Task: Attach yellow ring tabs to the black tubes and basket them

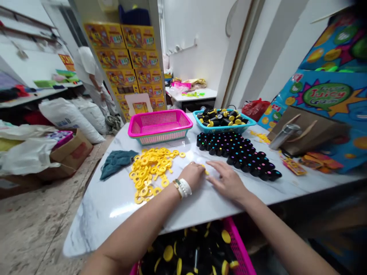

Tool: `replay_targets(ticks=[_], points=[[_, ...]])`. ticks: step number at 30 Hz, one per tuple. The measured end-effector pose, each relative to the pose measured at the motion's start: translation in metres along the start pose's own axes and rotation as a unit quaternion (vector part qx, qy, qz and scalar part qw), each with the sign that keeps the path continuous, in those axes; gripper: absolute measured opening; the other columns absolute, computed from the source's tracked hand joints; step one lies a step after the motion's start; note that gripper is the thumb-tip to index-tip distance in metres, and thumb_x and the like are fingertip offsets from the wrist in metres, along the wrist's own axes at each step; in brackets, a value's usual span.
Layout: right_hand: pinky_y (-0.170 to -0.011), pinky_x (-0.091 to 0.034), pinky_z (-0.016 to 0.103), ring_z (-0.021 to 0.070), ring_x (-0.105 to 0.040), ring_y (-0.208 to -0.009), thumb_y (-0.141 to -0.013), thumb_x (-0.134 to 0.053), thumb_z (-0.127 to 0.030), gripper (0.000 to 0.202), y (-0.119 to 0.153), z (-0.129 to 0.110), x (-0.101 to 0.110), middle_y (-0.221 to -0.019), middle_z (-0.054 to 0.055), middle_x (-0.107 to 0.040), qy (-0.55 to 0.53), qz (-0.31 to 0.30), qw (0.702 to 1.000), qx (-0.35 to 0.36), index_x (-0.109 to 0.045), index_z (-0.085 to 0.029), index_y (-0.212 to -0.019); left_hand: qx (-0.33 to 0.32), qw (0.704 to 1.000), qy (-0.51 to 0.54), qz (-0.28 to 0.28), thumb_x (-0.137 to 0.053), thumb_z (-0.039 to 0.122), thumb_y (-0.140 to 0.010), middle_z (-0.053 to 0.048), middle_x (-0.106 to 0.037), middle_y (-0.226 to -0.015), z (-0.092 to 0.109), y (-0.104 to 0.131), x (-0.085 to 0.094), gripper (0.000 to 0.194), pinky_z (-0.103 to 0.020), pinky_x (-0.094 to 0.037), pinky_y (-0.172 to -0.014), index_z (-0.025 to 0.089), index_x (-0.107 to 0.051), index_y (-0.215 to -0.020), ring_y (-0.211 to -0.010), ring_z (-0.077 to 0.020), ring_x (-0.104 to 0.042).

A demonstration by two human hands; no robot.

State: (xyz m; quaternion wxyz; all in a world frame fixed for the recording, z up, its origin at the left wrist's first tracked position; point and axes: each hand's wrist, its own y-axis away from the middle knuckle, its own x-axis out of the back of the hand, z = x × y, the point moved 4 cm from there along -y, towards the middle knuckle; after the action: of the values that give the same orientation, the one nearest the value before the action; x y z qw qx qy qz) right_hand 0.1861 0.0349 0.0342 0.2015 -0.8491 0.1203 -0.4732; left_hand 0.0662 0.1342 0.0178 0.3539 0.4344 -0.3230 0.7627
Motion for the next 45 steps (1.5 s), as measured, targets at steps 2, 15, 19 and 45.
replay_targets(ticks=[2, 15, 19, 45], points=[[-0.094, -0.047, 0.049, 0.0303, -0.054, -0.114, -0.085, -0.061, -0.034, 0.046, -0.007, 0.008, -0.014, -0.127, 0.011, -0.063, 0.053, -0.027, 0.997, 0.058, -0.058, -0.022, -0.130, 0.072, 0.997, 0.020, 0.037, -0.048, 0.010, -0.080, -0.006, -0.071, -0.089, -0.009, -0.005, 0.007, 0.024, -0.030, -0.048, -0.085, 0.018, -0.069, -0.088, -0.086, -0.0181, -0.063], [-0.102, -0.042, 0.052, 0.0336, -0.047, -0.122, -0.082, -0.066, -0.039, 0.052, -0.001, -0.004, -0.028, -0.131, 0.008, -0.060, 0.059, -0.080, 0.991, 0.090, -0.056, -0.022, -0.130, 0.233, 0.963, -0.018, 0.134, -0.061, 0.038, -0.079, -0.012, -0.064, -0.102, -0.033, -0.109, 0.001, 0.032, -0.032, -0.048, -0.078, 0.016, -0.060, -0.103, -0.094, -0.0238, -0.063], [-0.098, -0.047, 0.048, 0.0306, -0.052, -0.115, -0.082, -0.066, -0.036, 0.055, 0.014, -0.009, -0.020, -0.125, 0.015, -0.060, 0.026, -0.075, 0.993, 0.087, -0.054, -0.016, -0.131, 0.208, 0.972, -0.015, 0.112, -0.060, 0.033, -0.080, -0.009, -0.065, -0.099, -0.033, -0.092, 0.003, 0.029, -0.030, -0.047, -0.082, 0.018, -0.063, -0.105, -0.094, -0.0211, -0.062], [-0.061, -0.046, 0.026, 0.0141, -0.056, -0.070, -0.076, -0.073, -0.039, 0.025, -0.003, 0.012, -0.021, -0.084, 0.004, -0.062, -0.291, -0.018, 0.922, -0.254, -0.078, -0.020, -0.091, 0.045, 0.995, 0.088, -0.015, -0.059, 0.037, -0.079, -0.003, -0.064, -0.079, 0.007, 0.031, 0.002, 0.027, -0.026, -0.044, -0.066, 0.021, -0.071, -0.097, -0.070, -0.0160, -0.059]])
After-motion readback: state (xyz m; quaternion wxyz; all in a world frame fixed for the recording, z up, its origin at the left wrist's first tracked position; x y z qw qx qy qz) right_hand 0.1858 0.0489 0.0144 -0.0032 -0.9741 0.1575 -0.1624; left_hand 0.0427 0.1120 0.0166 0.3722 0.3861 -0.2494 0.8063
